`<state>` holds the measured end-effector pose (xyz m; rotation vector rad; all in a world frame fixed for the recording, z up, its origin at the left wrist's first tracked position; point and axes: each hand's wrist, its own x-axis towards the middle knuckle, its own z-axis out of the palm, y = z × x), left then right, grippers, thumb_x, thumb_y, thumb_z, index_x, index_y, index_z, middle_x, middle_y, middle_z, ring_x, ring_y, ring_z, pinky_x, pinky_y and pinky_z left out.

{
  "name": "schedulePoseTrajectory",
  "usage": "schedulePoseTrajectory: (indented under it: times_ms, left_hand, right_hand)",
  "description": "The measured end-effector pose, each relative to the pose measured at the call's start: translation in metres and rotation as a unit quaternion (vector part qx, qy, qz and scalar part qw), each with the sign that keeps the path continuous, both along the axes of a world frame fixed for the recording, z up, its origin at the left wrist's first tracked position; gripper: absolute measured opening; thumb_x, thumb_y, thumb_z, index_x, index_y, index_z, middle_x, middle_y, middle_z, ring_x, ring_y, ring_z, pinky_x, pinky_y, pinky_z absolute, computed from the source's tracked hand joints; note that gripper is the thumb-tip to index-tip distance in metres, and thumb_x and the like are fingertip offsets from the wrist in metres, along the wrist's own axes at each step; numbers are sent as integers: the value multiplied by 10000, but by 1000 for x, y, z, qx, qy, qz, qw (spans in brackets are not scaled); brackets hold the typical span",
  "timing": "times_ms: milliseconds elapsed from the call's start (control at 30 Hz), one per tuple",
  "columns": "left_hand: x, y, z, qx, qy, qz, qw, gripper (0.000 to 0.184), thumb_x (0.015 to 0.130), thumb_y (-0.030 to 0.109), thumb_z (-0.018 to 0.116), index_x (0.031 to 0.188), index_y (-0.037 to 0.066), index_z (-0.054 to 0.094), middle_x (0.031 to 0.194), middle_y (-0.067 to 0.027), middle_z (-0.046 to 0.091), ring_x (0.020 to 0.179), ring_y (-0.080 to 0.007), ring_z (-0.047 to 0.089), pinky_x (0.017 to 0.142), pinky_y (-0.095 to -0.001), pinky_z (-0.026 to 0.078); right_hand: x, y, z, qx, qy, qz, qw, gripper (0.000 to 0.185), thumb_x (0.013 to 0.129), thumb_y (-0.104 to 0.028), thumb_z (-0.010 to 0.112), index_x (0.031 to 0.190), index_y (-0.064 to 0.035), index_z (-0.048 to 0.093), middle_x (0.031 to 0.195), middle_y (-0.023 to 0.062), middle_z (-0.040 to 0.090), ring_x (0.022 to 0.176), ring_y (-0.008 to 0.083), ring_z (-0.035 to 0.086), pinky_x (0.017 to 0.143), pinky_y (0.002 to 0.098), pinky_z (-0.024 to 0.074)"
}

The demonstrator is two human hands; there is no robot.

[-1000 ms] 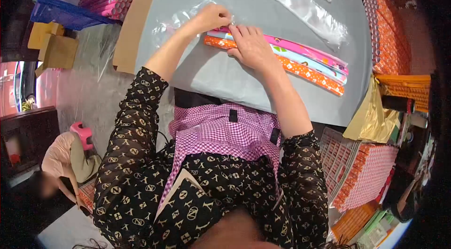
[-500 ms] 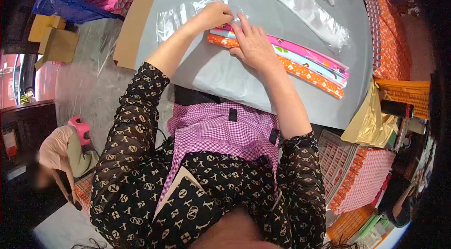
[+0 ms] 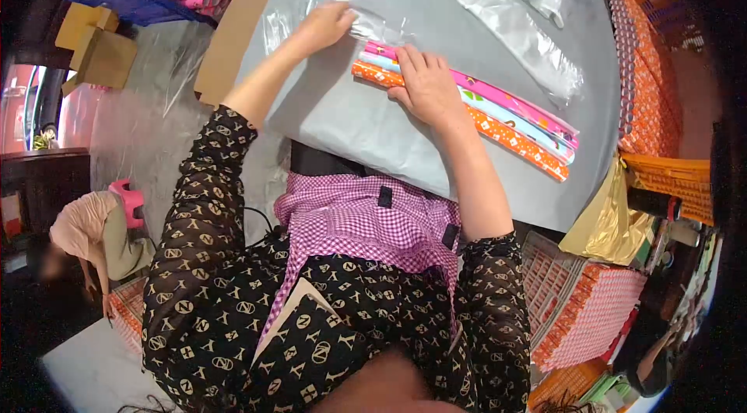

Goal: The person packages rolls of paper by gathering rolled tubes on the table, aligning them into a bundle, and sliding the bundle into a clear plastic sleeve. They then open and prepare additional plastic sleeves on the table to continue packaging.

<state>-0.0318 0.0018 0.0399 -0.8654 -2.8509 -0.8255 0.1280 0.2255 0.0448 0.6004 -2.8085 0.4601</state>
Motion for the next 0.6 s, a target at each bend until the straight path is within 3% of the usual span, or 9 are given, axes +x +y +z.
schedulePoseTrajectory:
  times_ms: [33,167,233,267,333,367,433,533,600]
  left_hand:
    - [-9,-17,-12,-36,81,7,996,406,899,329,542,1167,28,597,1199,-224,579,1145,-379,527,930,-459,446]
    - [-55,-56,11,-146,99,75,981,456,894,333,580,1229,26,548,1285,-227,515,1210,-375,465,963,-441,413]
    - [-71,-60,45,-83,337,78,935,446,891,331,588,1214,24,568,1243,-227,544,1186,-367,488,971,-439,408]
    - [-58,-49,73,-82,336,79,935,446,891,331,588,1214,24,568,1243,-227,544,1186,-367,488,971,-439,408]
    - [-16,-17,125,-95,179,85,976,437,855,169,586,1276,81,510,1210,-224,536,1108,-390,524,956,-429,436]
    - [-50,-20,100,-219,196,19,956,479,889,377,584,1205,17,582,1239,-228,553,1177,-355,503,975,-420,410]
    - [-20,17,88,-62,-103,-1,993,512,882,426,574,1177,8,606,1221,-218,572,1168,-351,511,974,-409,410]
    - [8,55,57,-73,-117,-85,987,538,867,446,573,1166,0,608,1170,-216,602,1110,-368,550,933,-401,441]
    - [21,70,44,-105,-50,-116,986,437,847,366,593,1102,14,640,1050,-212,646,1012,-373,601,857,-416,481]
  right_hand:
    - [0,0,1,-1,1,1,1000,690,765,-346,687,1295,11,427,1286,158,482,1092,334,498,944,403,386]
    - [2,0,3,2,11,3,1000,688,771,-352,678,1301,6,426,1285,160,484,1101,335,494,943,407,385]
    - [1,-1,3,7,4,0,1000,690,772,-353,676,1305,5,424,1285,160,485,1106,335,492,945,408,384]
    - [1,-1,3,6,0,-2,1000,692,771,-353,677,1306,6,424,1285,160,485,1106,334,492,946,408,384]
    - [1,-1,3,6,-3,-4,1000,694,769,-352,677,1307,7,425,1286,160,486,1107,334,492,946,408,384]
    - [1,-1,3,4,0,-3,1000,693,770,-352,676,1306,10,427,1289,159,485,1108,333,491,946,407,384]
    - [1,-2,3,1,1,2,1000,693,771,-352,676,1306,13,428,1291,158,484,1109,331,490,946,407,384]
    - [1,-1,6,9,-7,2,1000,695,772,-350,675,1306,21,431,1298,157,483,1114,325,486,949,404,383]
    - [2,-2,12,26,-52,-2,998,699,775,-352,676,1309,27,431,1303,158,485,1121,319,481,956,404,381]
